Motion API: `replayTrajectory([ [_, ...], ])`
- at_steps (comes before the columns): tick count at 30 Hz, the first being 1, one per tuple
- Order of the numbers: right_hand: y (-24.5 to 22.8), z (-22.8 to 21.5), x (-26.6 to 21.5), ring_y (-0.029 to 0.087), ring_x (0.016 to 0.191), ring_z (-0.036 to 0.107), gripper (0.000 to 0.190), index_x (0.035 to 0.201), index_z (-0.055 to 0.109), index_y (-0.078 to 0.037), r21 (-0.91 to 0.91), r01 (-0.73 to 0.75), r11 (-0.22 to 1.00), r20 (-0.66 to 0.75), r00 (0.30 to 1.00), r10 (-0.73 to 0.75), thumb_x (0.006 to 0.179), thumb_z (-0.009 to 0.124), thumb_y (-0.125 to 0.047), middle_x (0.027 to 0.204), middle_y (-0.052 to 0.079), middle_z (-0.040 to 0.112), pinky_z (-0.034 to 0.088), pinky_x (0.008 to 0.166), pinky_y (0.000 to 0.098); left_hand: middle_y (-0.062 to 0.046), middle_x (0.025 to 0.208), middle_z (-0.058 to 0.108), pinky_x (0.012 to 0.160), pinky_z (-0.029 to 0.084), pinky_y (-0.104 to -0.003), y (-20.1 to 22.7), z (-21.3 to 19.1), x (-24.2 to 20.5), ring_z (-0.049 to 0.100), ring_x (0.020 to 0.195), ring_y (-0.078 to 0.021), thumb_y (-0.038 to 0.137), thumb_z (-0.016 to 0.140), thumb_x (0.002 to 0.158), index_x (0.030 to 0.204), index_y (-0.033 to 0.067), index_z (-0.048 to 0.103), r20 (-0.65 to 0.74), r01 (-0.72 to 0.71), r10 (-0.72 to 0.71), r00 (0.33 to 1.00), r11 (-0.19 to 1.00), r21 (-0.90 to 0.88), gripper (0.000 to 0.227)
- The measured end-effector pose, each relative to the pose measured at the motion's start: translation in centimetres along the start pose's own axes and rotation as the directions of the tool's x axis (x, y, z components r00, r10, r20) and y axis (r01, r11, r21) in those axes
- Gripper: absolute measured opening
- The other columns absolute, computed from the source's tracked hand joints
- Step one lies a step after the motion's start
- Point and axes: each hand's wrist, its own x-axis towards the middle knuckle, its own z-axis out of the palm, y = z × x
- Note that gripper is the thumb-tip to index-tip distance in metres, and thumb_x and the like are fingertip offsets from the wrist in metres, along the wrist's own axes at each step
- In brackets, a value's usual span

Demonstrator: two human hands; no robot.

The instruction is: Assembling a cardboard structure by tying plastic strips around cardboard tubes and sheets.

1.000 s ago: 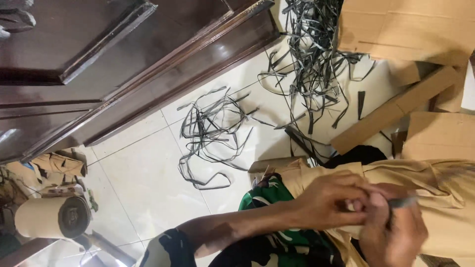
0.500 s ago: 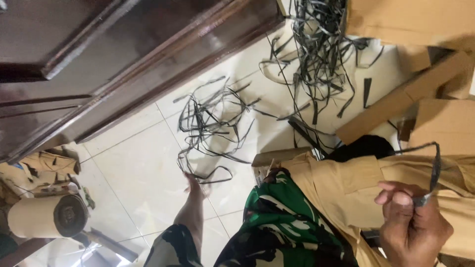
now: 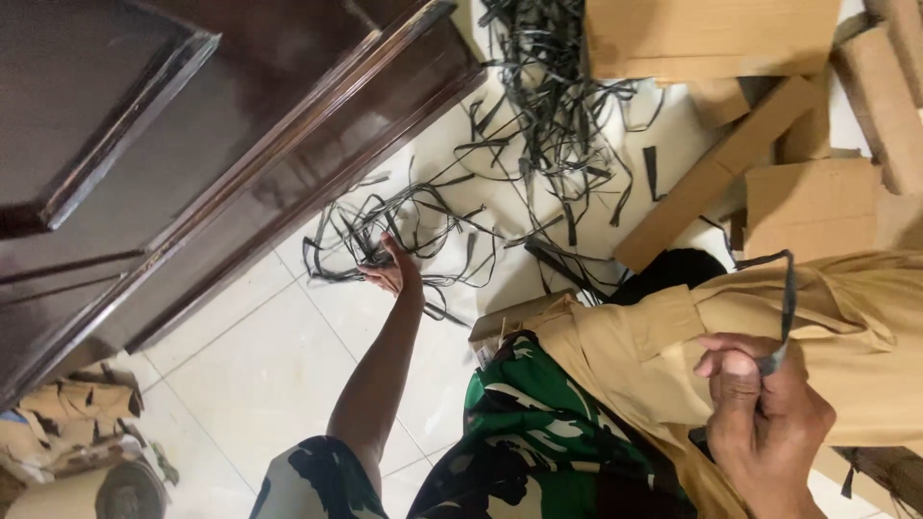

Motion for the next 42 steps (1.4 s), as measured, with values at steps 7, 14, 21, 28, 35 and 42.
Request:
replayTrajectory([
  [7, 1.4, -0.1, -0.3, 0.011, 0.051, 0.047, 0.015, 0.111, 0.066, 0.006, -0.042, 0.067, 0.997, -0.068, 0.995, -0.070, 0.109, 0.053, -0.001, 0.076, 0.008, 0.065, 0.039, 0.052, 0.0248, -0.014, 0.171, -0.019, 0.116, 0.012, -0.075, 1.0, 3.2, -1.7, -0.006, 0.158, -0.0426, 0.083, 0.053, 0.078, 0.164, 0.0183, -0.007, 0.015, -0.167, 0.171, 0.985, 0.931, 0.324, 0.123],
  [14, 1.1, -0.4, 0.1, 0.015, 0.066, 0.059, 0.018, 0.107, 0.068, 0.004, 0.063, 0.030, 0.998, -0.046, 0.999, -0.027, 0.105, 0.052, -0.005, 0.078, 0.008, 0.061, 0.049, 0.064, 0.0272, -0.026, 0.167, -0.023, 0.119, -0.012, -0.064, 1.7, 3.9, -4.9, -0.021, 0.155, -0.0426, 0.062, 0.058, 0.088, 0.163, 0.0044, -0.005, 0.205, -0.522, 0.480, 0.853, 0.780, 0.345, 0.114],
  [21, 1.7, -3.4, 1.2, 0.014, 0.057, 0.052, 0.024, 0.099, 0.069, -0.002, 0.124, -0.142, 0.982, -0.030, 0.989, 0.147, 0.102, 0.052, -0.018, 0.068, 0.004, 0.062, 0.045, 0.055, 0.0275, -0.002, 0.106, 0.069, 0.083, 0.044, -0.027, 14.9, -1.1, -30.1, 0.058, 0.087, -0.0137, -0.002, 0.062, 0.082, 0.105, 0.0051, 0.064, 0.593, -0.461, 0.800, 0.094, 0.563, -0.686, 0.024],
  [28, 2.3, -10.2, 1.4, 0.017, 0.046, 0.056, 0.019, 0.104, 0.070, -0.006, 0.042, -0.089, 0.995, -0.084, 0.992, 0.092, 0.097, 0.058, -0.019, 0.070, 0.006, 0.069, 0.047, 0.045, 0.0333, 0.002, 0.101, 0.063, 0.069, 0.044, -0.020, 21.0, -4.7, -48.0, 0.055, 0.079, -0.0055, 0.011, 0.053, 0.099, 0.116, 0.0103, 0.071, 0.659, -0.186, 0.470, -0.587, 0.714, -0.675, 0.025],
  [35, 5.5, -19.9, -3.5, 0.006, 0.046, 0.035, 0.021, 0.077, 0.064, -0.005, 0.242, -0.081, 0.967, -0.470, 0.862, 0.190, 0.098, 0.063, -0.008, 0.054, -0.005, 0.051, 0.028, 0.042, 0.0242, -0.002, 0.077, 0.060, 0.071, 0.049, -0.028, 22.2, -1.4, -57.2, 0.055, 0.072, -0.0130, 0.020, 0.051, 0.107, 0.111, 0.0009, 0.070, 0.716, -0.154, 0.360, -0.598, 0.825, -0.543, 0.027],
  [42, 9.0, -22.6, -6.2, 0.008, 0.041, 0.038, 0.022, 0.078, 0.065, -0.007, 0.168, 0.019, 0.986, -0.650, 0.753, 0.097, 0.099, 0.060, -0.010, 0.053, -0.002, 0.053, 0.030, 0.039, 0.0243, -0.003, 0.103, 0.068, 0.075, 0.044, -0.027, 21.7, 1.2, -64.1, 0.053, 0.081, -0.0112, 0.028, 0.061, 0.106, 0.110, 0.0047, 0.070, 0.551, 0.083, 0.415, -0.725, 0.845, -0.528, 0.025],
])
